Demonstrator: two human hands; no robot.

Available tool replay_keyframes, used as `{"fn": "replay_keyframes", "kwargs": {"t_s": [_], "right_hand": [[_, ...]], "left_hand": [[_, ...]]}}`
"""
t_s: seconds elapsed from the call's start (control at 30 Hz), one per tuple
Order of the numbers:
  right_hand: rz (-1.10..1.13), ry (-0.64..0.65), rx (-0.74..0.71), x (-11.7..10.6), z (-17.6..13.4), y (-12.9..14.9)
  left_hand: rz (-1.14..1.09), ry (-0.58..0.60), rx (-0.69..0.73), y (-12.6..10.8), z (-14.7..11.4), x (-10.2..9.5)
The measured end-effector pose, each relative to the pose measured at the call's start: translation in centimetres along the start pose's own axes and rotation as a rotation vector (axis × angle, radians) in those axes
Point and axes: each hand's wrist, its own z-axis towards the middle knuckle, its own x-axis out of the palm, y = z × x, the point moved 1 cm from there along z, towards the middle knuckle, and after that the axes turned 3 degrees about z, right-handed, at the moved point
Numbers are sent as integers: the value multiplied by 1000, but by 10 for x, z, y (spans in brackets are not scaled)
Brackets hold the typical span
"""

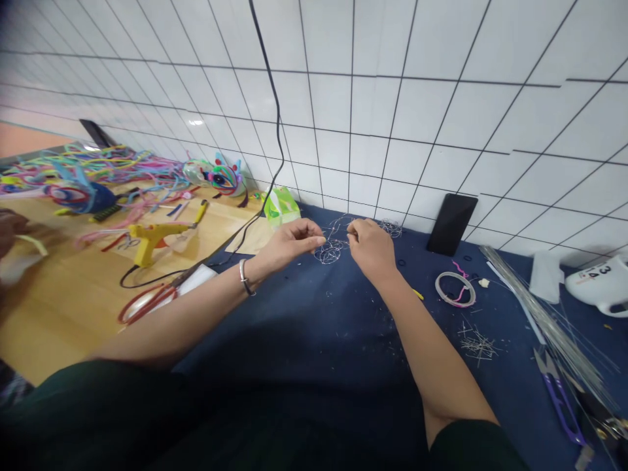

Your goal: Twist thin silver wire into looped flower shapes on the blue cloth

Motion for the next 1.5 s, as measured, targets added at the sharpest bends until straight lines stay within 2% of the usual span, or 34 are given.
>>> {"fn": "replay_keyframes", "kwargs": {"t_s": [0.2,0.37,0.6,0.87,0.93,1.03,1.1,1.17,1.23,1.33,1.5], "right_hand": [[22,-9,-14,3,1,-1],[112,2,20,5,2,-4],[281,33,125,20,-1,-3],[265,56,137,46,-8,-5],[245,57,124,49,-8,-6],[207,54,102,51,-9,-5],[173,52,76,51,-10,-4],[140,55,48,52,-11,-3],[111,56,29,54,-12,-1],[69,60,13,57,-14,2],[19,77,-5,62,-19,6]], "left_hand": [[47,51,-46,12,2,12],[-55,-75,-34,19,3,12],[-221,-225,-103,37,0,14],[-224,-175,-81,56,2,7],[-113,-222,-28,57,3,4],[227,-309,185,51,-1,2],[448,-313,361,47,-6,2],[637,-288,467,43,-10,5],[817,-259,474,42,-11,8],[1014,-223,404,43,-9,13],[1119,-139,349,45,-2,21]]}}
